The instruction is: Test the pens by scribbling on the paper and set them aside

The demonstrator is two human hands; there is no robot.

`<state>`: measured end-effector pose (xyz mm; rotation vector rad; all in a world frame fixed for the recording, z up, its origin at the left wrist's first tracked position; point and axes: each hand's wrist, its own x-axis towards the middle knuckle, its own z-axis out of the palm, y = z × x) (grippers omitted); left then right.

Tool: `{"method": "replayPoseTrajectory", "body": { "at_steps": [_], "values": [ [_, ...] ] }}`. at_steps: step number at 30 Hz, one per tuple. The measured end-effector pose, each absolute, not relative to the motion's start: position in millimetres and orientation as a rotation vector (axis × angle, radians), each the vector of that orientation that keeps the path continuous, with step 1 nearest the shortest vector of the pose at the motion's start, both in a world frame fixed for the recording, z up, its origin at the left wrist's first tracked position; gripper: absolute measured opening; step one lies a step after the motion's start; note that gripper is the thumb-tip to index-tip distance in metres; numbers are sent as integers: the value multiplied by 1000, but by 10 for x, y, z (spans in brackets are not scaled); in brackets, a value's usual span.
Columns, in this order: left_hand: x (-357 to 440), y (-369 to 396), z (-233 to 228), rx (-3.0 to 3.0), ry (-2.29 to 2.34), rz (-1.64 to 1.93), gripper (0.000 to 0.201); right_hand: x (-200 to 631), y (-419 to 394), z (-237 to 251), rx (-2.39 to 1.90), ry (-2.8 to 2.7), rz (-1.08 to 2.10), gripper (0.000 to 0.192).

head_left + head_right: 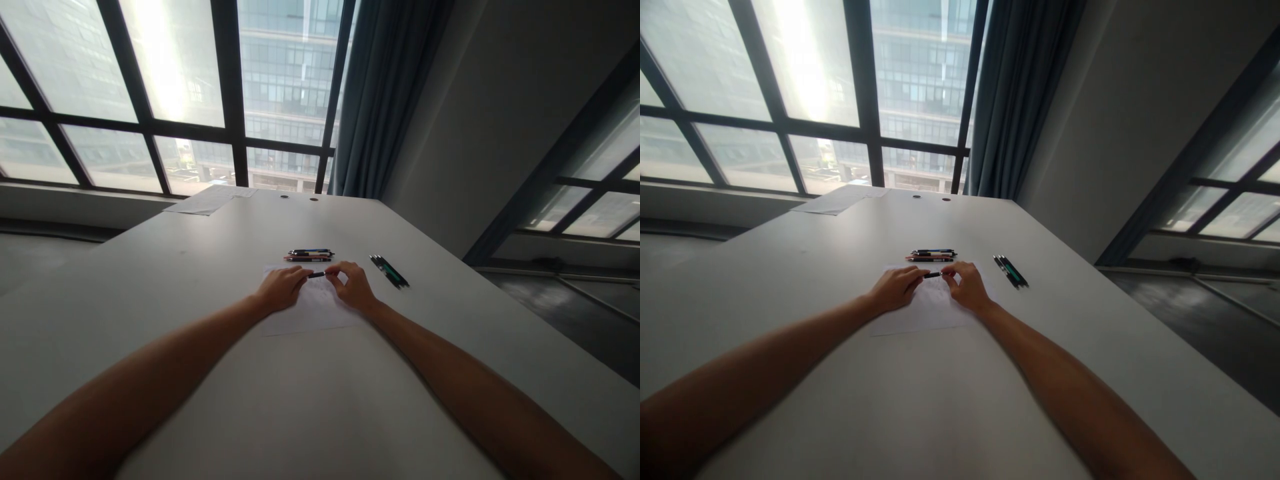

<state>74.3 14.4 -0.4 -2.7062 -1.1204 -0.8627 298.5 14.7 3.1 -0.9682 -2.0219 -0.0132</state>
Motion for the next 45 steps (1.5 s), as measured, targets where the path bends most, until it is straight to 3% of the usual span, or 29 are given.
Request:
{"method": "replayPoseTrajectory", "body": {
  "at_steps": [5, 11, 18, 21, 37, 45],
  "values": [
    [737, 153, -16, -2715, -1079, -910, 33, 3010, 164, 20, -953, -2071, -63, 8],
    [737, 162, -29, -2728, -978, -937, 33, 3029, 184, 8, -997, -2174, -30, 39],
    [745, 155, -30, -2712, -1010, -959, 32, 3020, 144, 24, -982, -2132, -12, 21],
    [746, 147, -20, -2729, -1012, -946, 32, 3032, 154, 24, -991, -2182, -46, 29],
    [747, 131, 11, -2759, -1034, -912, 34, 3023, 134, 60, -946, -2232, -141, 29],
    [749, 151, 0, -2757, -958, -967, 33, 3001, 175, 29, -1006, -2250, -186, 46]
  ]
}}
